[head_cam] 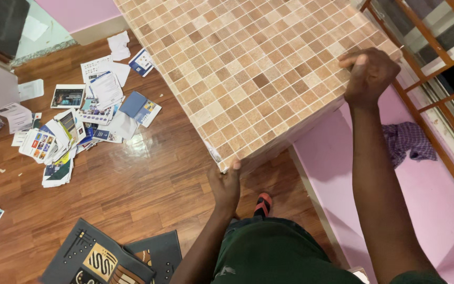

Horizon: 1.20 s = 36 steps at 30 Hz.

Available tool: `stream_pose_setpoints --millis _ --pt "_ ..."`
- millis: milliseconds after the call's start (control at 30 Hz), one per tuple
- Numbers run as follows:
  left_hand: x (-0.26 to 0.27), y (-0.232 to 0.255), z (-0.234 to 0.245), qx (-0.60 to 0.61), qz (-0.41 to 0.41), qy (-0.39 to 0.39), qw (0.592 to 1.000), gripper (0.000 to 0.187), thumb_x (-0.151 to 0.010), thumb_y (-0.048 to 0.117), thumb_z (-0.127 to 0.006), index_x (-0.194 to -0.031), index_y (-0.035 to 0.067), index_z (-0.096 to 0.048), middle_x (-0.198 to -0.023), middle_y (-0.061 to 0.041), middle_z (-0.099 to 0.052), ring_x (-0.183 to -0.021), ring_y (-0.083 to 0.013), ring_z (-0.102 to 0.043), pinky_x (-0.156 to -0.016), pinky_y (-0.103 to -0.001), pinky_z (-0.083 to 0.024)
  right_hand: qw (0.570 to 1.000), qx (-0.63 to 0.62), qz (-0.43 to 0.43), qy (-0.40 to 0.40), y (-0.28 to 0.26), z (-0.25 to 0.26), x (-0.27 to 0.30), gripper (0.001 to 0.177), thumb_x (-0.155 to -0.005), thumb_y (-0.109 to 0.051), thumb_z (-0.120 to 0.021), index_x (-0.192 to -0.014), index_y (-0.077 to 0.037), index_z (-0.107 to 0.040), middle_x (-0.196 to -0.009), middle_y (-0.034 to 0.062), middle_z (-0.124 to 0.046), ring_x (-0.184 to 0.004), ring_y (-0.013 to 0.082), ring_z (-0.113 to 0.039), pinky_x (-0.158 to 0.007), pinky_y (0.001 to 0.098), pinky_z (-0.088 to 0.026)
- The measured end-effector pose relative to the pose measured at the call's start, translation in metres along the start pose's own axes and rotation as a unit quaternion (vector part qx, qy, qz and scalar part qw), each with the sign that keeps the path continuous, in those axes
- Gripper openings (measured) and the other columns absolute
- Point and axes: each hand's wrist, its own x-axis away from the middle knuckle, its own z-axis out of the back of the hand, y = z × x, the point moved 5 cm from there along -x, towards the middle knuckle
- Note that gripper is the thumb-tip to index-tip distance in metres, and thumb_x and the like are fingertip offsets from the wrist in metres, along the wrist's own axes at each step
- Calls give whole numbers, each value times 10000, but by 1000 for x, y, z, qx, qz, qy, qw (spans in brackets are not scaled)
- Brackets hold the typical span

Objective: The person applies a patterned adhesive sheet to the exterior surfaces of a white shelving unit by hand, smoothing the material over the top and sides.

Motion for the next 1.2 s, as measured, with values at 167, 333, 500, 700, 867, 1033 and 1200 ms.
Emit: stream_pose_setpoints --millis 167,333,500,700,867,1033,1200 --pt "-9 4 -16 138 66 -32 988 349 -987 301 -679 -1120 -22 -664 -880 -10 -667 -767 -78 -555 -658 -268 -463 1000 -3 -12 -8 -5 2 -12 489 -1196 -310 -514 -880 -9 -734 -841 119 -739 -712 191 -703 -679 318 -526" --pt "-17 -1 -7 42 111 -61 991 378 -991 303 -702 -1129 -48 -695 -851 -75 -640 -750 -139 -520 -658 -301 -438 993 83 -26 -84 -3 2 -25 258 -1107 -187 -570 -1009 -39 -758 -1024 106 -756 -916 196 -725 -852 318 -567" --pt "-28 79 3 -63 -122 29 990 753 -1000 237 -676 -1562 -62 -274 -1531 -241 -315 -1449 -356 -333 -1196 -480 -327 908 401 22 -120 8 11 -37 216 -936 -200 -713 -1139 -132 -746 -1228 109 -685 -1112 276 -651 -913 416 -510" --pt "-36 150 7 -214 -275 21 937 627 -988 187 -764 -1510 52 -445 -1621 -181 -368 -1583 -386 -316 -1286 -507 -309 929 74 -362 -11 78 31 -10 379 -954 -298 -656 -1271 -91 -643 -1346 142 -628 -1255 279 -601 -1098 475 -514" --pt "-71 148 -9 -314 -271 -47 909 382 -835 259 -883 -1121 48 -741 -1282 -140 -704 -1356 -359 -549 -1205 -578 -327 863 -156 -464 121 110 32 39 573 -972 -430 -625 -1411 -80 -512 -1496 167 -460 -1420 300 -387 -1169 523 -282" --pt "-67 141 3 -277 -295 6 914 214 -903 192 -864 -999 38 -750 -1114 -123 -772 -1247 -339 -683 -1188 -544 -411 866 -136 -472 96 105 28 49 602 -969 -456 -552 -1389 -27 -579 -1512 189 -519 -1445 313 -428 -1196 502 -302" --pt "-68 140 32 -239 -298 54 923 86 -985 86 -778 -925 33 -748 -1007 -107 -787 -1149 -308 -756 -1167 -517 -482 900 -164 -388 109 70 27 64 397 -1053 -383 -567 -1264 -47 -597 -1264 74 -555 -1216 191 -492 -1066 382 -383"
